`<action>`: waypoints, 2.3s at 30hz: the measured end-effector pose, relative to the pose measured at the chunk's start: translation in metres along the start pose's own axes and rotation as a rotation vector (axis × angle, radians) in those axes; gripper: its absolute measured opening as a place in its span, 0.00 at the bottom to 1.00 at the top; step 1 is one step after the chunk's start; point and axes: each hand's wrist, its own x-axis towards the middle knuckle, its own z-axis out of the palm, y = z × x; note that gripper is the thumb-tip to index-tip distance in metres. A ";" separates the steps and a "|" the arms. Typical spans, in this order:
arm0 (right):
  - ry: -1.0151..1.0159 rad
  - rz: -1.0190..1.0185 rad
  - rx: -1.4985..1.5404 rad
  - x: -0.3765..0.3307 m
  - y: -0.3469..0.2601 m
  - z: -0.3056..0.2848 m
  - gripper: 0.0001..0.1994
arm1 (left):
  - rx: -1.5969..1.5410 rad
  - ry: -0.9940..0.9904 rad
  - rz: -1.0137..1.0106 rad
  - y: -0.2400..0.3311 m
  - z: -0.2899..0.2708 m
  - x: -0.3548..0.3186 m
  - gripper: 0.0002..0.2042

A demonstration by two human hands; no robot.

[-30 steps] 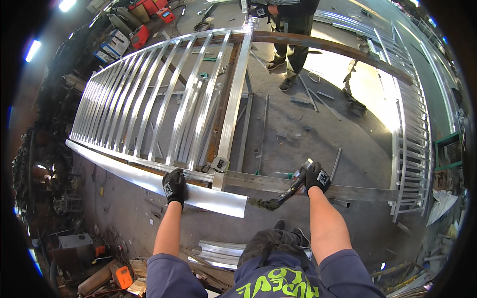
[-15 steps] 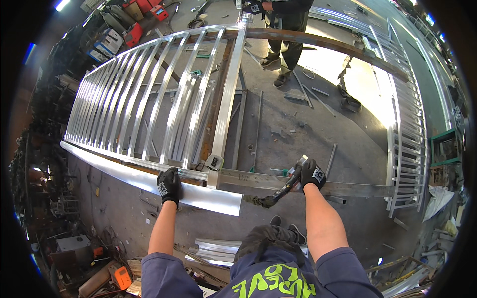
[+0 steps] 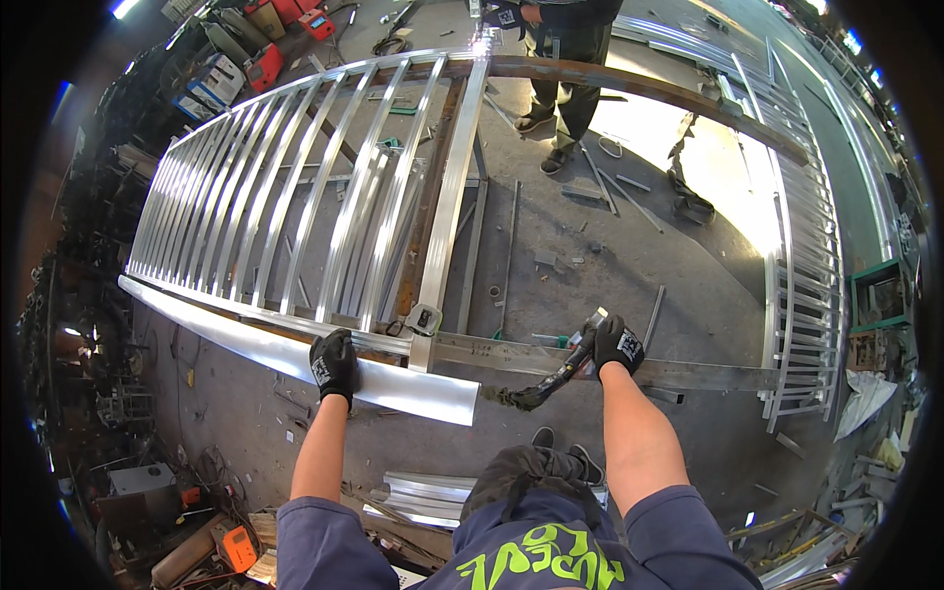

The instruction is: The person positions and aligns aluminum bars on a metal frame structure, then uses a welding torch to tack weld the bars to the frame. The person adjusts the frame and continues welding at different joints.

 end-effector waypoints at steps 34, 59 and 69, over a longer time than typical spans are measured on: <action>0.028 0.004 0.018 0.001 -0.002 0.001 0.24 | 0.000 -0.024 -0.014 0.003 -0.003 0.000 0.12; 0.007 0.027 0.024 0.001 -0.001 -0.005 0.24 | -0.018 0.012 0.010 0.003 0.003 0.004 0.12; 0.023 -0.032 0.205 0.021 0.023 0.021 0.30 | 0.029 -0.039 -0.003 0.033 -0.019 0.020 0.14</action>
